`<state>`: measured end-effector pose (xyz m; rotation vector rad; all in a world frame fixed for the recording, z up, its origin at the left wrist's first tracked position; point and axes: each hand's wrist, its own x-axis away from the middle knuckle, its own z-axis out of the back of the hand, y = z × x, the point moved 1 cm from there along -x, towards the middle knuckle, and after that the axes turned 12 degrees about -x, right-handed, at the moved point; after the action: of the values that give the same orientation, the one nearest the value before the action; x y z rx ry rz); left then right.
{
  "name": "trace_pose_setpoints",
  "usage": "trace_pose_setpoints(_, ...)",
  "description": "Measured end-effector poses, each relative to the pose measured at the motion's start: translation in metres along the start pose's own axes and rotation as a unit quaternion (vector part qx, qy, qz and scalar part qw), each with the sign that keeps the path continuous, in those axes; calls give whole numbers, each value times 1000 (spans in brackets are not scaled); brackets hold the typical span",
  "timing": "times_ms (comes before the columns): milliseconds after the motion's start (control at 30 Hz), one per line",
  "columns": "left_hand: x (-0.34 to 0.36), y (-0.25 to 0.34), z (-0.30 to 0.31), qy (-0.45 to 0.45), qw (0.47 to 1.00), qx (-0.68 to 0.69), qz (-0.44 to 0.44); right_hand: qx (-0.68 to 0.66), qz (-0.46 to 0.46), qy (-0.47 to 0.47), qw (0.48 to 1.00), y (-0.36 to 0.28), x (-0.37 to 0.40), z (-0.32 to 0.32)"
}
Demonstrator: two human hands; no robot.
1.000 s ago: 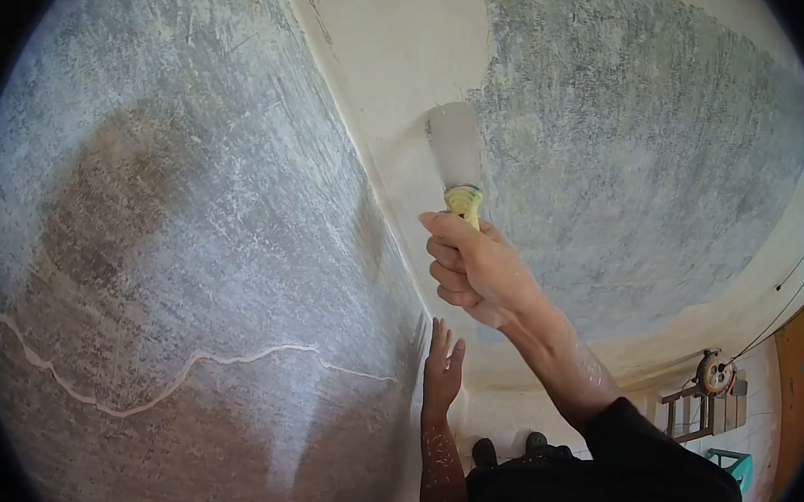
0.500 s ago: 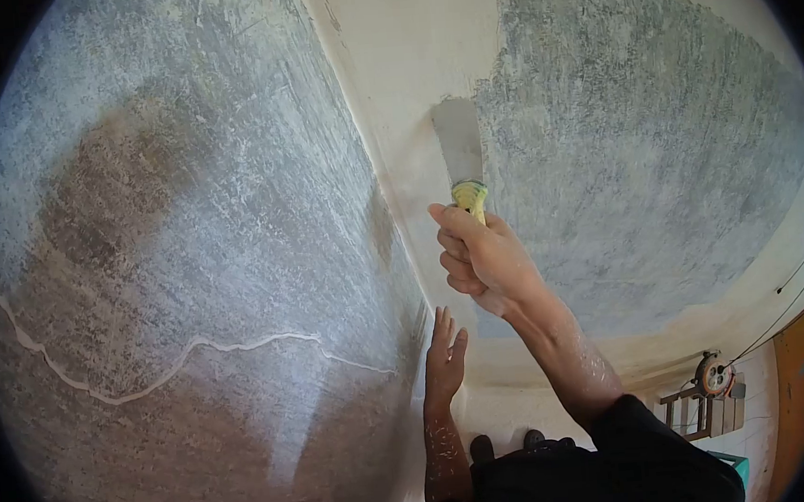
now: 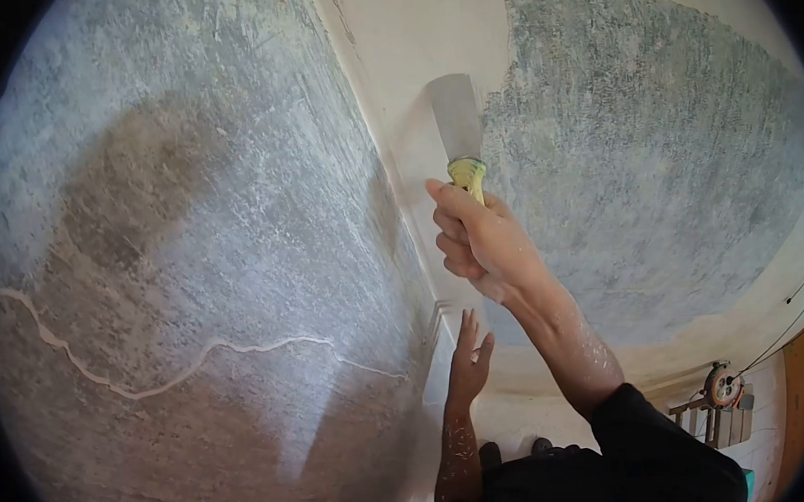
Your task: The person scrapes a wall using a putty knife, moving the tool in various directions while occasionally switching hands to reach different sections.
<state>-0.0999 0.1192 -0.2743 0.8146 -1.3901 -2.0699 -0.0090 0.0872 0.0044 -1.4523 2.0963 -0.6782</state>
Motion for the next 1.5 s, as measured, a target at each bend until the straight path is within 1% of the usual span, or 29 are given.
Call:
trace_pose_setpoints(33, -2, 0, -2, 3, 1000, 3, -20, 9, -6, 30, 999, 3, 4, 6)
trace_pose_setpoints(100, 0, 1, -1, -5, 1000, 1, -22, 32, -14, 91, 995, 16, 19, 27)
trace_pose_setpoints(167, -4, -11, -7, -7, 999, 15, -27, 23, -13, 77, 997, 15, 11, 25)
trace_pose_setpoints(200, -6, -8, -8, -30, 999, 22, -20, 11, -18, 80, 997, 18, 10, 23)
trace_pose_setpoints(233, -4, -4, -6, -55, 998, 27, -8, -15, -39, 99, 994, 18, 10, 6)
trace_pose_setpoints(300, -11, -1, -7, -75, 997, 32, -2, -6, -22, 80, 997, 17, 9, 16)
trace_pose_setpoints(367, -8, -7, -13, -62, 997, 35, 7, 3, -27, 79, 996, 23, 16, 32)
trace_pose_setpoints(467, -10, -23, -19, -71, 997, 8, 31, -19, -50, 93, 994, 13, 9, 6)
trace_pose_setpoints(567, -11, -10, -15, -68, 998, 10, 10, 15, -20, 62, 998, 12, 4, 16)
trace_pose_setpoints(667, -10, -13, -13, -74, 997, 9, 22, 4, -62, 73, 995, 11, 18, 35)
trace_pose_setpoints(767, -10, -2, -12, -49, 999, 4, 10, -9, -14, -20, 1000, -10, -4, 12)
trace_pose_setpoints(867, -11, -16, -11, -67, 996, -53, 3, -69, -66, 11, 995, 3, 20, 28)
trace_pose_setpoints(900, -12, -12, -9, -74, 995, -60, 7, -65, -82, 50, 993, 6, 24, 30)
trace_pose_setpoints(1000, -7, 0, -4, -106, 991, -75, 34, -72, -70, 93, 991, 10, 19, 6)
trace_pose_setpoints(1033, -5, 4, -2, -119, 989, -76, 47, -119, -79, 31, 989, 11, 20, 4)
trace_pose_setpoints(1100, -3, 5, -1, -98, 991, -81, 51, -73, -57, 60, 994, 13, 23, 24)
trace_pose_setpoints(1133, -2, 4, -3, -65, 993, -84, 41, -49, -48, 75, 995, 14, 24, 30)
trace_pose_setpoints(1200, -9, 2, -12, -39, 997, -58, 14, -46, -45, 40, 997, 1, 15, 20)
trace_pose_setpoints(1267, -12, -10, -13, -59, 998, -10, -4, -53, -30, 19, 998, -14, 11, 6)
trace_pose_setpoints(1300, -11, 8, -10, -54, 998, -38, 17, -55, -16, 8, 998, -21, 8, 1)
trace_pose_setpoints(1333, -7, 2, -7, -76, 996, -51, 23, -59, -2, -4, 998, -22, 7, -2)
trace_pose_setpoints(1367, -8, -6, -6, -96, 993, -62, 25, -68, -23, 11, 997, -12, 12, 11)
trace_pose_setpoints(1400, -9, -9, -9, -84, 994, -64, 23, -72, -43, 25, 996, 3, 21, 34)
trace_pose_setpoints(1433, -10, -12, -12, -73, 995, -66, 22, -75, -65, 36, 994, 7, 24, 40)
trace_pose_setpoints(1467, -9, -12, -17, -30, 997, -63, 20, -78, -78, 35, 993, 5, 20, 36)
trace_pose_setpoints(1500, -7, -12, -18, -24, 997, -64, 21, -87, -91, 39, 991, 0, 21, 19)
